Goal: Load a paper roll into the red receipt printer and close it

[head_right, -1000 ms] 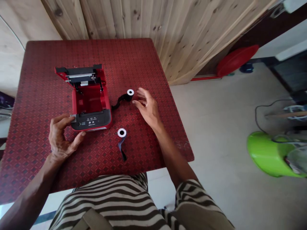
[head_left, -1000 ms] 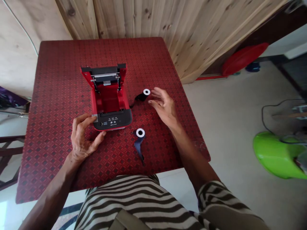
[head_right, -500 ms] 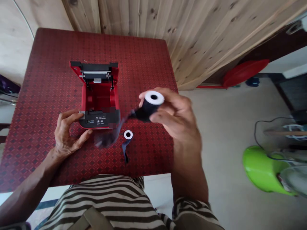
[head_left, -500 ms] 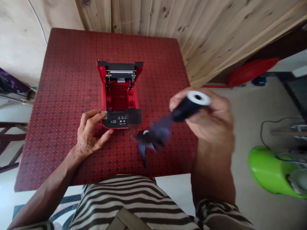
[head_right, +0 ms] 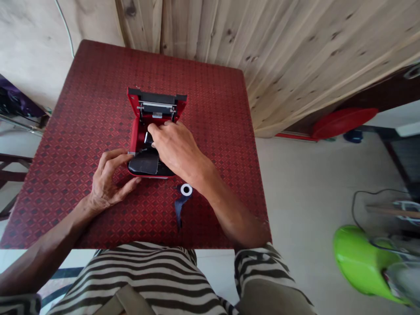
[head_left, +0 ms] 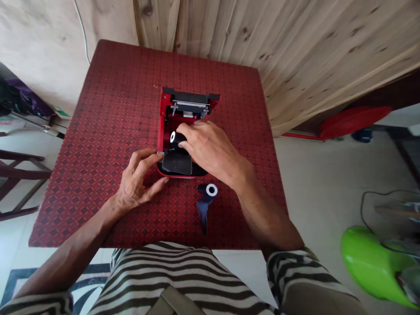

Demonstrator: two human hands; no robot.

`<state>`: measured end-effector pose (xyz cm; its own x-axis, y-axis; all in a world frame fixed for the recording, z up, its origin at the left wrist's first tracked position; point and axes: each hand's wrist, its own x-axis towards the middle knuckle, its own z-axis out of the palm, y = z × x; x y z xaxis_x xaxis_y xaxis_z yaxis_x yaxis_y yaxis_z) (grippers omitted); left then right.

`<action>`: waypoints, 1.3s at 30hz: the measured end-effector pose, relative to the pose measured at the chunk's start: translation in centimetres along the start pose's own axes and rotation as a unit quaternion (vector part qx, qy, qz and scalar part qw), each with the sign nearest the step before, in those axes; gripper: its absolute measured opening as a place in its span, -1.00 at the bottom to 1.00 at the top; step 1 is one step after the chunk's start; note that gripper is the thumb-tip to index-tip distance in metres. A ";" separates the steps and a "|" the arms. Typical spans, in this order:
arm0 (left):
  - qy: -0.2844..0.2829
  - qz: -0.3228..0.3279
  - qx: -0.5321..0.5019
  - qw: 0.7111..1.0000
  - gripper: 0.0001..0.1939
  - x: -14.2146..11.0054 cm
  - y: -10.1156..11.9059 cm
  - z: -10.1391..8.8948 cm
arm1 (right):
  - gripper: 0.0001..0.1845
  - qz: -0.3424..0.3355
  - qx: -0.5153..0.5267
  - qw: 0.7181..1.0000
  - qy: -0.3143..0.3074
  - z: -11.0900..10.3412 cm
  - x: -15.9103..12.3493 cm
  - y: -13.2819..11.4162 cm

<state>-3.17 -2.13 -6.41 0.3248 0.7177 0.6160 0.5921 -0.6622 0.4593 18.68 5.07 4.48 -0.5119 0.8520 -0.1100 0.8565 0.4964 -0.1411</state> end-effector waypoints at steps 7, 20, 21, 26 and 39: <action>-0.009 -0.009 -0.013 1.000 -0.33 -0.2 0.0 0.0 | -0.70 -0.001 -0.017 0.996 -0.090 0.0 2.0 0.4; -0.005 -0.006 -0.012 1.000 -0.36 0.1 -0.1 -0.1 | -0.68 -0.038 0.122 0.992 0.001 0.3 0.5 2.0; -0.005 -0.007 -0.011 1.000 -0.37 0.2 -0.1 -0.1 | -0.67 -0.055 0.154 0.986 0.032 0.1 -0.4 2.3; -0.022 -0.023 -0.037 0.999 -0.40 0.4 0.3 -1.0 | -0.52 -0.152 0.237 0.950 0.132 0.0 -4.4 2.3; 0.020 0.002 -0.048 0.999 -0.34 11.5 -4.0 -1.7 | -0.82 -0.153 0.032 0.937 0.313 4.4 -5.5 0.7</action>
<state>-3.05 8.45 -0.11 0.2967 0.7066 0.6424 0.5170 -0.6845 0.5140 21.77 0.01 0.68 -0.5775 0.6112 0.5413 0.6595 0.7400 -0.1319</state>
